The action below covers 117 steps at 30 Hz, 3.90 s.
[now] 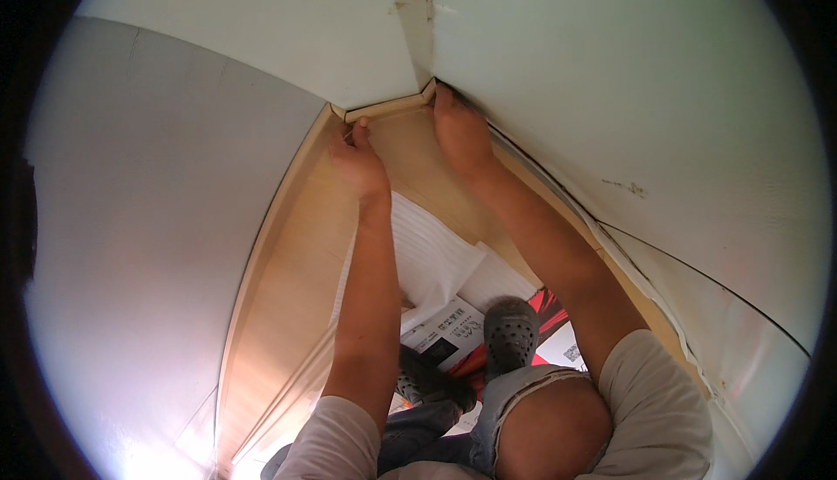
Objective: The person cuts wooden skirting boards to size using a miter saw, then walks to a wall and fits the pieces along the base. They repeat this process multiple times, cutting and installing several sections of skirting board.
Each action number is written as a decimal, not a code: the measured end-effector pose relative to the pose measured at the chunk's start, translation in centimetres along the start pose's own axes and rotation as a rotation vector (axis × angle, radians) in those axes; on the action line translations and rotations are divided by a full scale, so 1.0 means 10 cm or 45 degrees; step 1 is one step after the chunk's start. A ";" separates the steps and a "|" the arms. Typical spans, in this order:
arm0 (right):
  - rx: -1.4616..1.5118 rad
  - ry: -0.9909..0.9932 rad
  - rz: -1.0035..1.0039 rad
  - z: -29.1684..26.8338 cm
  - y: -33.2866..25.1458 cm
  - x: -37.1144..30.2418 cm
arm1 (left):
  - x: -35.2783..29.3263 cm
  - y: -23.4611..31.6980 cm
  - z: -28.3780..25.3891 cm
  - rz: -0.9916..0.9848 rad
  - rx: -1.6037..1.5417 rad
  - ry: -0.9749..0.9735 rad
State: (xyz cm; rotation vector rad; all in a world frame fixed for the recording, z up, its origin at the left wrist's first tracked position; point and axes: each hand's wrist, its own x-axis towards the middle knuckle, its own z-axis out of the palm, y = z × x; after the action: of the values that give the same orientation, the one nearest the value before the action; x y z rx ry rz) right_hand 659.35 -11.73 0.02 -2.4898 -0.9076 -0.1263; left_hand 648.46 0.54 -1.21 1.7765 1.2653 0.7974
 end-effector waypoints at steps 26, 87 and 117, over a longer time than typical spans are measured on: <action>0.186 -0.223 0.050 -0.20 0.02 0.13 | 0.22 -0.40 0.07 0.564 0.511 -0.041; 0.000 -0.074 0.121 0.15 0.11 -0.07 | 0.27 -0.48 -0.03 0.718 0.514 -0.121; 0.347 0.023 0.064 0.36 0.31 -0.09 | 0.26 -0.43 -0.07 0.760 0.322 -0.053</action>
State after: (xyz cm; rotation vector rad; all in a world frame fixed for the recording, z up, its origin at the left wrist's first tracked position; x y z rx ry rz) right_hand 660.29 -12.62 -4.62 -2.2526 -0.7963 -0.0071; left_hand 646.71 3.98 -4.52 2.4143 0.8315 0.9429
